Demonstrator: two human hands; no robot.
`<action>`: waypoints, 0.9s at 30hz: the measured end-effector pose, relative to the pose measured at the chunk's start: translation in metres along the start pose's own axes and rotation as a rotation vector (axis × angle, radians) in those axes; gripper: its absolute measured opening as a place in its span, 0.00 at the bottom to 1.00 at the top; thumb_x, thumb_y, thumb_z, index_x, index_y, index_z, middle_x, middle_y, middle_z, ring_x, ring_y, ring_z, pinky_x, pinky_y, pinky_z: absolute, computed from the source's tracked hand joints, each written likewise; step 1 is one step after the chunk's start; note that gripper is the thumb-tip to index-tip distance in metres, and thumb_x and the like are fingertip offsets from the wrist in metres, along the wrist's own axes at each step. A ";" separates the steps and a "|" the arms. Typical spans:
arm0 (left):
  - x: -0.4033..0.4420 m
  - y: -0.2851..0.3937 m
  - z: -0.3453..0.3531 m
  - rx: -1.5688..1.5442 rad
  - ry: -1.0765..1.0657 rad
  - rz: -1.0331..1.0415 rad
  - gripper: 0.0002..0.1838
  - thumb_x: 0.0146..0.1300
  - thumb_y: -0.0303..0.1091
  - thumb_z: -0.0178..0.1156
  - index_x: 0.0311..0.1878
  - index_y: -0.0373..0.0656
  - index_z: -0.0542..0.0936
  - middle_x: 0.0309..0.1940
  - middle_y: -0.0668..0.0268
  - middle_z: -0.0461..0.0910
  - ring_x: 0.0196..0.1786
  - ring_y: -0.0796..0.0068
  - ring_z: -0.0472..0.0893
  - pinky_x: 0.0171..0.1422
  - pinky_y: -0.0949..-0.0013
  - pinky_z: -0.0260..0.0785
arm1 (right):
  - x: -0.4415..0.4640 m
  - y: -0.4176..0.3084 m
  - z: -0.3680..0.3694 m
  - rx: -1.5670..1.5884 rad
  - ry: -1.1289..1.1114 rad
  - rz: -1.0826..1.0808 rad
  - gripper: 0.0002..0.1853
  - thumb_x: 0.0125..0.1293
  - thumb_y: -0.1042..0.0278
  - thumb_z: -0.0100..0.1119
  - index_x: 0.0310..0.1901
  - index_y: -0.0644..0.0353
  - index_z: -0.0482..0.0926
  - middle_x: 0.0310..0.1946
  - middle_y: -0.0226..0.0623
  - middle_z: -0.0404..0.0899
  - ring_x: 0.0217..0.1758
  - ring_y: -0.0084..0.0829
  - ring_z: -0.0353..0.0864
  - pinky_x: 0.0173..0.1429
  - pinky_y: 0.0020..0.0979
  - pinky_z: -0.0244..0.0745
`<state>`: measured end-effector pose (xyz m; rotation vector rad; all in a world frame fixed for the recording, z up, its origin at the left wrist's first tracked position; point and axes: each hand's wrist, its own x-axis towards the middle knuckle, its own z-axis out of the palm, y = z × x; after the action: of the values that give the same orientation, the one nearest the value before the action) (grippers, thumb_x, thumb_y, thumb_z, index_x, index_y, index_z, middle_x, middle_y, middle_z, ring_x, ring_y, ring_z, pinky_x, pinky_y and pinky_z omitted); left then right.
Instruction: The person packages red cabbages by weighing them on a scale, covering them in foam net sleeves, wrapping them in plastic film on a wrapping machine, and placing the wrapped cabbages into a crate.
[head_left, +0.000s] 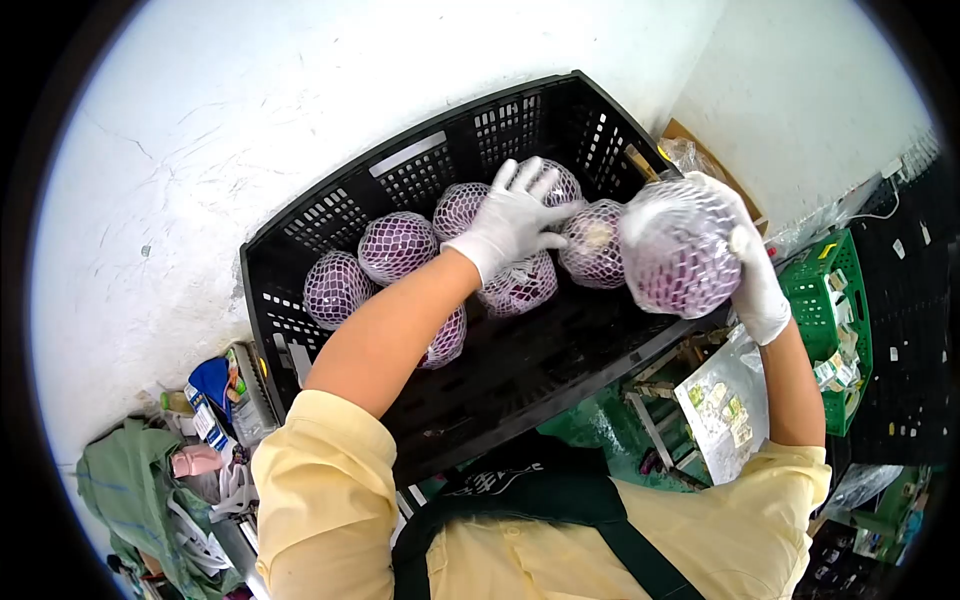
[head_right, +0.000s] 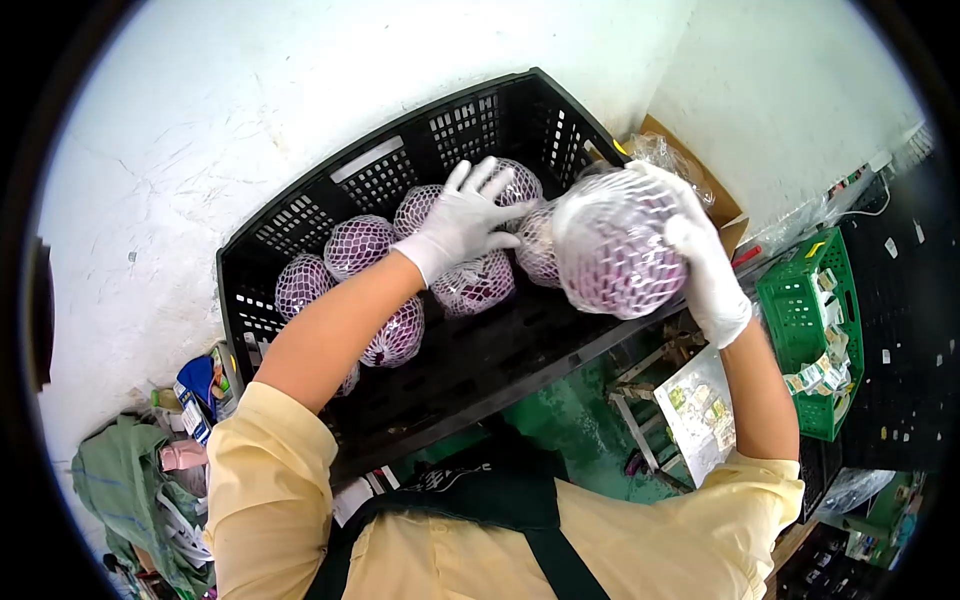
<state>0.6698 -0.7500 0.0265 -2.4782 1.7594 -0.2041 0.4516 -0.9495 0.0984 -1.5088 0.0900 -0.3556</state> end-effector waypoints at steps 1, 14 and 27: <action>0.001 -0.003 0.005 -0.033 0.030 -0.003 0.30 0.63 0.59 0.58 0.69 0.71 0.69 0.74 0.56 0.59 0.78 0.53 0.53 0.78 0.44 0.42 | 0.003 0.002 0.004 -0.055 -0.034 0.006 0.43 0.58 0.41 0.63 0.69 0.61 0.63 0.65 0.41 0.68 0.69 0.33 0.66 0.74 0.34 0.58; -0.057 -0.030 -0.038 -0.248 0.116 -0.183 0.35 0.64 0.58 0.57 0.72 0.58 0.65 0.69 0.51 0.65 0.67 0.49 0.70 0.69 0.55 0.65 | -0.003 0.030 0.062 -0.964 -0.654 -0.135 0.18 0.62 0.59 0.64 0.52 0.57 0.81 0.52 0.46 0.78 0.56 0.48 0.77 0.61 0.40 0.72; -0.535 0.266 -0.195 -0.806 0.853 -1.187 0.18 0.68 0.39 0.60 0.58 0.47 0.79 0.46 0.61 0.84 0.48 0.69 0.83 0.57 0.68 0.74 | -0.088 -0.132 0.251 -0.838 -1.343 -0.455 0.16 0.71 0.72 0.52 0.58 0.69 0.74 0.53 0.47 0.78 0.58 0.40 0.76 0.67 0.38 0.68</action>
<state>0.2159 -0.3326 0.1488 -4.1329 0.0065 -0.8424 0.4151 -0.6872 0.2313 -2.3015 -1.3181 0.4666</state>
